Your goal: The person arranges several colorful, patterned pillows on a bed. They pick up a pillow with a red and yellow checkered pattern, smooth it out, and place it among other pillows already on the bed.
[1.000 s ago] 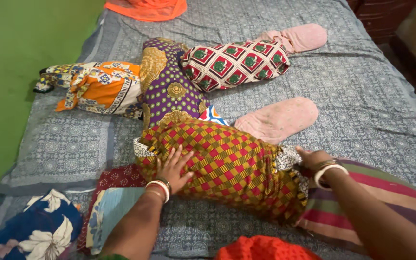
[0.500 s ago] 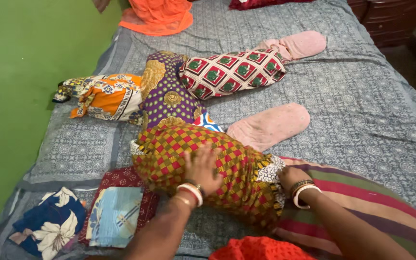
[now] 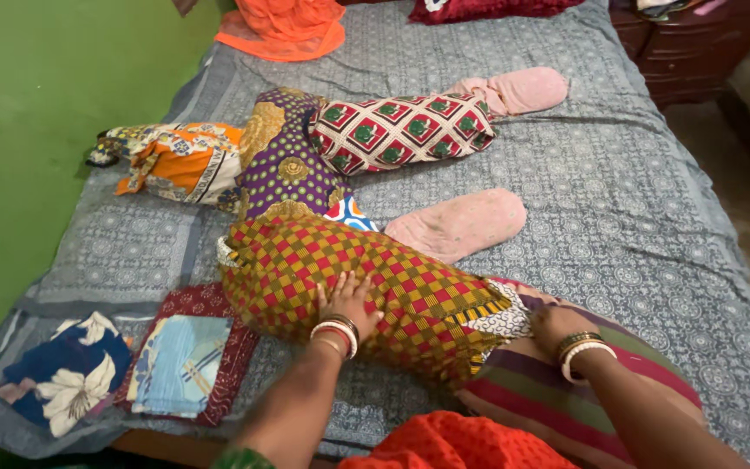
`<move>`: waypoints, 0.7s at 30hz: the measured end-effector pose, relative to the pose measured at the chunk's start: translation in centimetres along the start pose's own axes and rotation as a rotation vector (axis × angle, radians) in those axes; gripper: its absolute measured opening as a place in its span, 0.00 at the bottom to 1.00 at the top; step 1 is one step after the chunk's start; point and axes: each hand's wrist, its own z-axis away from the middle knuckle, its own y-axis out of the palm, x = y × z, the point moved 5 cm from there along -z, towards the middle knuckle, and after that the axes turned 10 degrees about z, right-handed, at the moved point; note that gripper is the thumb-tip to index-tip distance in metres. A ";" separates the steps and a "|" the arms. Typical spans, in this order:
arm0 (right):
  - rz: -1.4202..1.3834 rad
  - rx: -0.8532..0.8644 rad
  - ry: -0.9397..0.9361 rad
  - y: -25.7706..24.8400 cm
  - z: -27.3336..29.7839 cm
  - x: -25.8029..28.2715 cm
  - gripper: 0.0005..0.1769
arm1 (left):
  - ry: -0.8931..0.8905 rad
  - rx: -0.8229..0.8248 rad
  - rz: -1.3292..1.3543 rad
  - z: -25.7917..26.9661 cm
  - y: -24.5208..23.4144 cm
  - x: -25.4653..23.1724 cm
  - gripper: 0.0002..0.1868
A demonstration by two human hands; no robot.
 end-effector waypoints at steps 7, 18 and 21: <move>-0.419 -0.093 0.265 -4.2 -2.9 -1.0 0.26 | 0.256 -0.171 0.243 4.5 2.5 -4.5 0.21; -0.569 -0.261 0.125 0.6 -17.8 -1.7 0.19 | 0.222 -0.152 0.405 8.4 1.2 -5.6 0.20; -0.514 -0.217 0.029 1.6 -19.9 1.3 0.19 | 0.175 -0.173 0.424 9.5 -0.1 -5.1 0.20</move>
